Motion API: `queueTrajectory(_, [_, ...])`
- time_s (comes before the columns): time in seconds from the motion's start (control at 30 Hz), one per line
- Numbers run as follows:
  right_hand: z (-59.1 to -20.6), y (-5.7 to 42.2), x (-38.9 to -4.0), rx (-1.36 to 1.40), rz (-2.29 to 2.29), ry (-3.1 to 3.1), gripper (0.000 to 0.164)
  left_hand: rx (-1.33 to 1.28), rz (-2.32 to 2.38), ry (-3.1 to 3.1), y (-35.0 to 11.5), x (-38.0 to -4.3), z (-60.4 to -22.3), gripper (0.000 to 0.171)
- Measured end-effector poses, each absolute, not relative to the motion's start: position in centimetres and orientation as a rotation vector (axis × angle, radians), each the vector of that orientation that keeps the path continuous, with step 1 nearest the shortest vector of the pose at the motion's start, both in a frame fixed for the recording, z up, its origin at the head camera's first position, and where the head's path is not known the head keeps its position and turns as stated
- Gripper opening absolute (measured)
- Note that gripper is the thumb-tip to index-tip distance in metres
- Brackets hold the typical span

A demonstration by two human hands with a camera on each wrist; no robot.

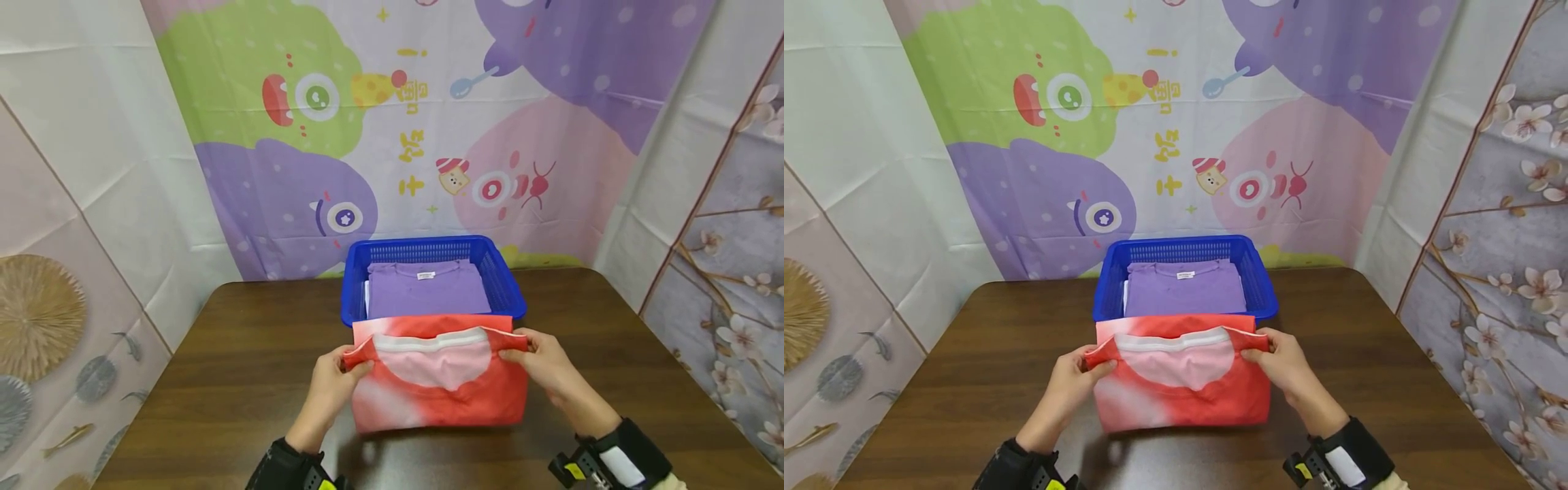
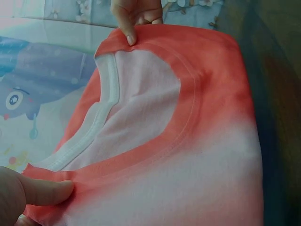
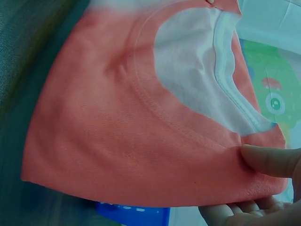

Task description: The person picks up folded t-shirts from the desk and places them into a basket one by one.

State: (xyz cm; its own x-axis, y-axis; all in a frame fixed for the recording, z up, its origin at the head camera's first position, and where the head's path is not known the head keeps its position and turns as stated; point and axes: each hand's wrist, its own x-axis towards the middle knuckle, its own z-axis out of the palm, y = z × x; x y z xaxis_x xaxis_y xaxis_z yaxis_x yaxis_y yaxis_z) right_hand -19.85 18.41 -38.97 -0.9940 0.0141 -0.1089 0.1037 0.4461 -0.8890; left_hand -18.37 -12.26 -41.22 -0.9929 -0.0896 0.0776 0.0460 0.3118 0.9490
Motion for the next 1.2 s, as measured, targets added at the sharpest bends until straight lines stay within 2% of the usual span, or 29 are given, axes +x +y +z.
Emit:
queueTrajectory(0.33, [-37.9,18.3,-20.4,0.070,-1.574,2.679,0.033,0.027,-1.778,-2.387,-12.2,-18.8,-39.9,0.021])
queueTrajectory(0.67, [-35.4,18.4,-21.4,0.029,-1.546,2.769,0.028,-0.021,-1.673,-2.386,-12.1,-20.6,-38.2,0.018])
queueTrajectory(1.2, [-32.5,18.6,-22.7,0.004,-1.589,2.831,0.031,-0.027,-1.663,-2.361,-11.5,-22.2,-35.4,0.020])
